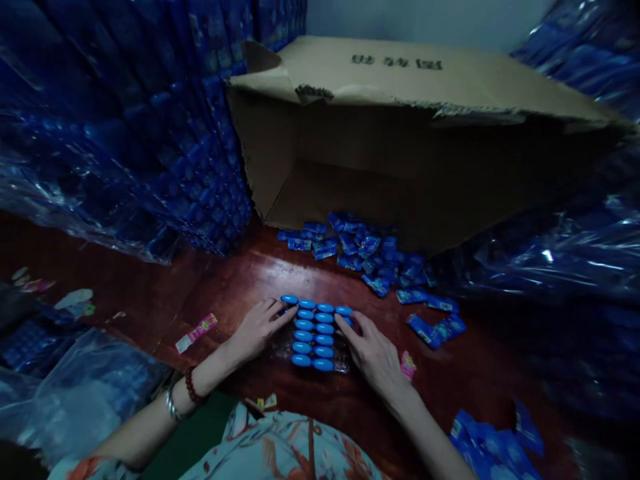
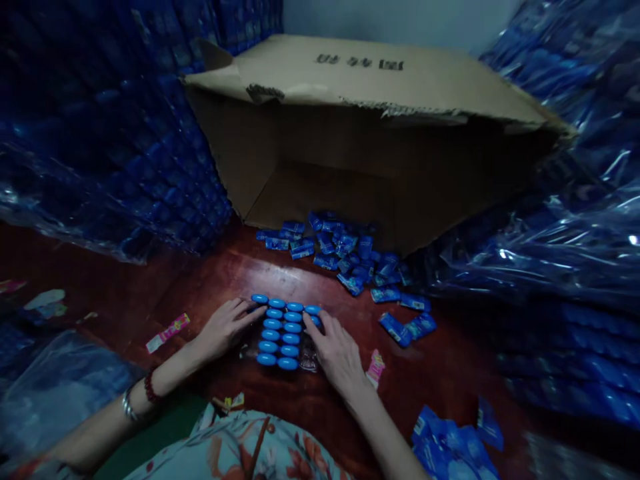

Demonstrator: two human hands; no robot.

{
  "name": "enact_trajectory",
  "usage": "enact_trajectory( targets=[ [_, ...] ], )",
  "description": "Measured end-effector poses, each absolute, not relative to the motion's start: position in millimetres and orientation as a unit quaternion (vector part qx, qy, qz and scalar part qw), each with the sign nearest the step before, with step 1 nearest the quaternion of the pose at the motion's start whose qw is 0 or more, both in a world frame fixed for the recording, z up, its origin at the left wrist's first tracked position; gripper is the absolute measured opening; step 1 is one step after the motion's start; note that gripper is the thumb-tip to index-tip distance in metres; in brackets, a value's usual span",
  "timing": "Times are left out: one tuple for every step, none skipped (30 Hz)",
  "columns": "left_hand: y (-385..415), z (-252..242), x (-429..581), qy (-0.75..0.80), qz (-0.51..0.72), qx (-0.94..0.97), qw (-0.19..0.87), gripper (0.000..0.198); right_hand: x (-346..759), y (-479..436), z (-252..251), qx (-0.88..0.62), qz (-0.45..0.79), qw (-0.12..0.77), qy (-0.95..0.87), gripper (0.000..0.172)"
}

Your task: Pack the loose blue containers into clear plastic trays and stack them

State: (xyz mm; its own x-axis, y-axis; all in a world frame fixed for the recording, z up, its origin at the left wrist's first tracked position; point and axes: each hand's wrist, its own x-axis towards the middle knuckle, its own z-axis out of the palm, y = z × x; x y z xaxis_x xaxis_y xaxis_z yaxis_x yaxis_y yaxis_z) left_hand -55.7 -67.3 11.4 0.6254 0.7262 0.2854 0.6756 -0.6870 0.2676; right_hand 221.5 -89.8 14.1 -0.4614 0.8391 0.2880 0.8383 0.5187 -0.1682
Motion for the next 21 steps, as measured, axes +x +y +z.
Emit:
enact_trajectory(
  targets=[
    [-65.7, 9.4, -57.9, 0.397, 0.220, 0.888, 0.075, 0.039, 223.5, -89.5, 13.7, -0.502, -0.007, 0.193, -0.843, 0.039],
    [-60.8, 7.7, -59.0, 0.414, 0.259, 0.868, 0.088, 0.036, 224.7, -85.0, 15.2, -0.514, -0.009, 0.219, -0.829, 0.039],
    [-51.9, 6.3, -58.9, 0.439, 0.303, 0.839, 0.106, 0.032, 224.7, -75.9, 18.3, -0.528, -0.004, 0.245, -0.813, 0.037],
    [-38.8, 5.0, -57.5, 0.470, 0.347, 0.802, 0.124, 0.028, 223.1, -62.1, 22.8, -0.543, 0.009, 0.270, -0.795, 0.035],
    [-22.2, 3.7, -54.7, 0.506, 0.383, 0.760, 0.142, 0.025, 219.7, -43.9, 27.8, -0.564, 0.028, 0.287, -0.774, 0.033],
    [-2.8, 2.4, -50.8, 0.541, 0.400, 0.722, 0.158, 0.025, 214.5, -22.5, 32.9, -0.587, 0.056, 0.293, -0.752, 0.032],
    [17.9, 1.0, -46.0, 0.574, 0.407, 0.692, 0.164, 0.027, 207.6, 0.8, 37.2, -0.605, 0.096, 0.283, -0.738, 0.034],
    [38.3, -0.4, -40.5, 0.605, 0.390, 0.673, 0.169, 0.029, 199.4, 24.3, 40.3, -0.631, 0.134, 0.251, -0.722, 0.037],
    [57.2, -1.7, -34.6, 0.634, 0.357, 0.663, 0.176, 0.034, 190.5, 46.6, 41.8, -0.661, 0.174, 0.200, -0.702, 0.040],
    [73.3, -3.1, -28.7, 0.656, 0.322, 0.657, 0.185, 0.041, 181.5, 66.5, 41.6, -0.686, 0.204, 0.160, -0.680, 0.045],
    [85.8, -4.4, -23.2, 0.666, 0.293, 0.658, 0.193, 0.045, 172.8, 83.2, 39.7, -0.695, 0.211, 0.148, -0.671, 0.050],
    [94.6, -5.9, -18.4, 0.668, 0.274, 0.662, 0.200, 0.047, 165.3, 96.2, 36.5, -0.699, 0.222, 0.138, -0.665, 0.052],
    [99.7, -7.5, -14.8, 0.663, 0.265, 0.669, 0.205, 0.045, 159.5, 105.6, 32.3, -0.698, 0.229, 0.138, -0.664, 0.053],
    [101.5, -9.0, -12.7, 0.653, 0.265, 0.678, 0.208, 0.039, 155.8, 111.4, 27.7, -0.692, 0.236, 0.143, -0.667, 0.051],
    [100.5, -10.4, -12.5, 0.642, 0.269, 0.686, 0.212, 0.032, 154.8, 114.0, 23.3, -0.686, 0.246, 0.149, -0.669, 0.047],
    [96.9, -11.5, -14.4, 0.632, 0.272, 0.693, 0.217, 0.026, 156.5, 113.6, 19.5, -0.679, 0.256, 0.158, -0.670, 0.043],
    [91.0, -12.2, -18.6, 0.624, 0.274, 0.697, 0.223, 0.020, 161.3, 110.4, 16.5, -0.673, 0.264, 0.169, -0.670, 0.038],
    [83.0, -12.5, -25.1, 0.618, 0.276, 0.700, 0.230, 0.017, 169.2, 104.4, 14.5, -0.670, 0.269, 0.178, -0.669, 0.035],
    [72.8, -12.4, -34.0, 0.613, 0.282, 0.700, 0.235, 0.016, 179.8, 95.6, 13.7, -0.666, 0.277, 0.192, -0.665, 0.033],
    [60.3, -11.8, -44.9, 0.609, 0.297, 0.696, 0.239, 0.017, 193.0, 83.9, 14.0, -0.661, 0.288, 0.218, -0.657, 0.033],
    [45.4, -11.0, -57.3, 0.607, 0.314, 0.689, 0.241, 0.020, 208.1, 69.3, 15.4, -0.655, 0.302, 0.247, -0.647, 0.035]
  ],
)
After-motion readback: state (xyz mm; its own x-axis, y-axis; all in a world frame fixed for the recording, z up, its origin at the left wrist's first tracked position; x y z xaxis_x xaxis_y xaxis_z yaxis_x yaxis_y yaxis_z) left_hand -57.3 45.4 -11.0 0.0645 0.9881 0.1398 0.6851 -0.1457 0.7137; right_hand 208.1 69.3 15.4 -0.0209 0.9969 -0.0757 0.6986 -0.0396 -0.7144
